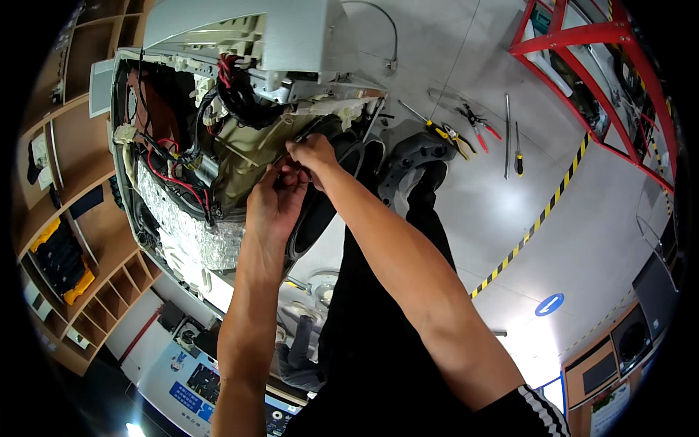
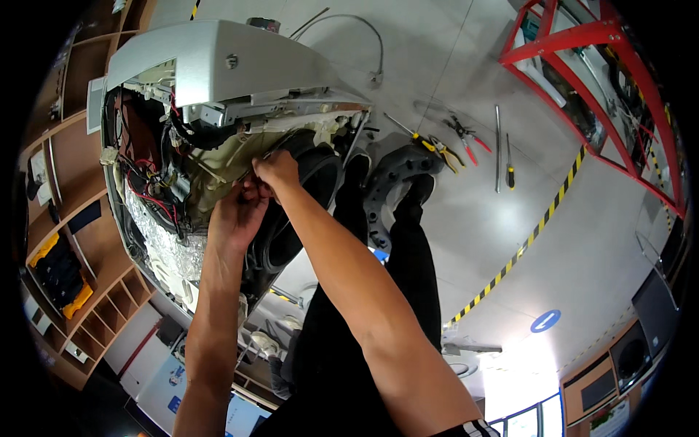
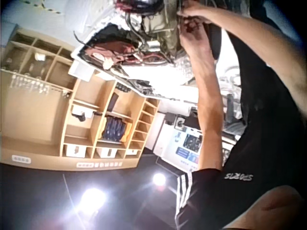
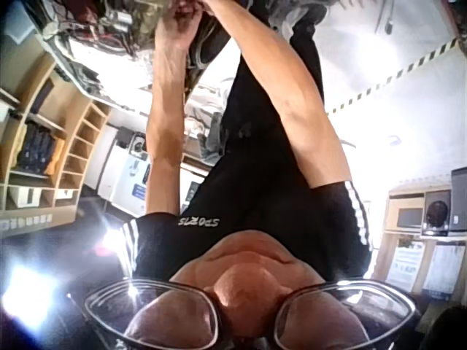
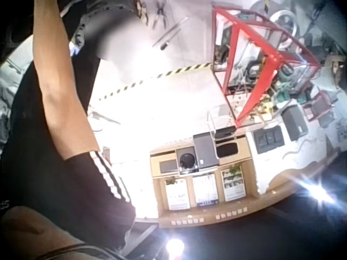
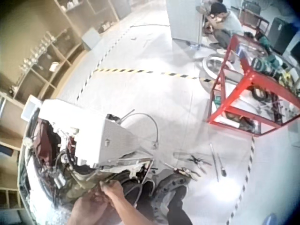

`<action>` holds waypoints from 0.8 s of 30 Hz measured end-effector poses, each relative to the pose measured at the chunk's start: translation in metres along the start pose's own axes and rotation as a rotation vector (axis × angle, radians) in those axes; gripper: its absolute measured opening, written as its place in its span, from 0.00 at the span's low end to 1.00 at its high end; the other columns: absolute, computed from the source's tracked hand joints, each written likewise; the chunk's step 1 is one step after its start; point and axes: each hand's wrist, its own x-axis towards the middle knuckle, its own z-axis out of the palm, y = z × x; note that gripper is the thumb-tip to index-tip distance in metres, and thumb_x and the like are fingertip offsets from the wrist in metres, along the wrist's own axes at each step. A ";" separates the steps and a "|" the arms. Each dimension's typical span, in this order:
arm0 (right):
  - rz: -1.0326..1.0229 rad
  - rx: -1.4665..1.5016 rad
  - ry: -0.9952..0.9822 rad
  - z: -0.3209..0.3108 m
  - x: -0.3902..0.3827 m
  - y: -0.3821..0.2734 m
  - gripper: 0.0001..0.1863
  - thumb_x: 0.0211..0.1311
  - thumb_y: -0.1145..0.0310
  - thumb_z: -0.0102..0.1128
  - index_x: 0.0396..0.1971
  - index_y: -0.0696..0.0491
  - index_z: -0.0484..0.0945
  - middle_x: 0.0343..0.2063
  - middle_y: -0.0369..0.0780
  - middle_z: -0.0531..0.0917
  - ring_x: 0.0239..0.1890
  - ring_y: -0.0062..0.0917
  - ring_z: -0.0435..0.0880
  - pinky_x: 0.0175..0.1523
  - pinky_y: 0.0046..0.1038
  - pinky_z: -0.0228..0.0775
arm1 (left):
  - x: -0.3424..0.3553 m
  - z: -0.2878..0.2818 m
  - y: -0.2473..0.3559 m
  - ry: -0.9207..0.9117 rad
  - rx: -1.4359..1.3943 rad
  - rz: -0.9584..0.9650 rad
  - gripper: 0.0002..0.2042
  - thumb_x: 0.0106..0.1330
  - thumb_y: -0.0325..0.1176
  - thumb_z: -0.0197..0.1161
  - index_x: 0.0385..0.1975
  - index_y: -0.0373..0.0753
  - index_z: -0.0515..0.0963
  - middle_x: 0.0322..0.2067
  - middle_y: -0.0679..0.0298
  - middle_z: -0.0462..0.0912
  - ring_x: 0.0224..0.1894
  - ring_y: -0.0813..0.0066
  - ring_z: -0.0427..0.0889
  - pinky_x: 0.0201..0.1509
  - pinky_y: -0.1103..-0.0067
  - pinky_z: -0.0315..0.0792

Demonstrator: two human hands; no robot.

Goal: The person connects wires and adjusts small components inside a disassembled washing machine by hand.

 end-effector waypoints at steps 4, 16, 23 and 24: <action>0.053 0.105 -0.053 -0.008 -0.015 -0.011 0.12 0.53 0.67 0.61 0.19 0.60 0.74 0.18 0.40 0.78 0.15 0.22 0.75 0.16 0.24 0.62 | -0.003 0.006 0.006 0.113 0.131 -0.008 0.09 0.69 0.29 0.42 0.40 0.32 0.68 0.29 0.63 0.73 0.29 0.79 0.69 0.42 0.77 0.69; 0.233 0.382 -0.154 -0.012 -0.021 -0.018 0.14 0.56 0.69 0.57 0.13 0.58 0.72 0.10 0.37 0.72 0.11 0.21 0.68 0.15 0.23 0.56 | -0.018 0.048 0.035 0.047 1.811 0.145 0.13 0.62 0.35 0.55 0.29 0.28 0.74 0.19 0.57 0.79 0.12 0.76 0.74 0.15 0.79 0.68; 0.229 0.352 -0.116 -0.010 -0.025 -0.016 0.16 0.57 0.69 0.55 0.12 0.59 0.72 0.10 0.39 0.73 0.10 0.22 0.68 0.14 0.24 0.56 | -0.006 0.024 0.047 -0.142 2.155 0.399 0.12 0.58 0.33 0.59 0.22 0.28 0.75 0.15 0.56 0.77 0.13 0.73 0.75 0.17 0.78 0.68; 0.237 0.347 -0.133 -0.009 -0.025 -0.016 0.16 0.58 0.68 0.54 0.12 0.59 0.71 0.10 0.39 0.73 0.10 0.22 0.68 0.14 0.24 0.56 | -0.005 0.013 0.047 -0.236 2.271 0.639 0.10 0.56 0.31 0.61 0.23 0.29 0.75 0.19 0.53 0.78 0.19 0.63 0.78 0.23 0.72 0.71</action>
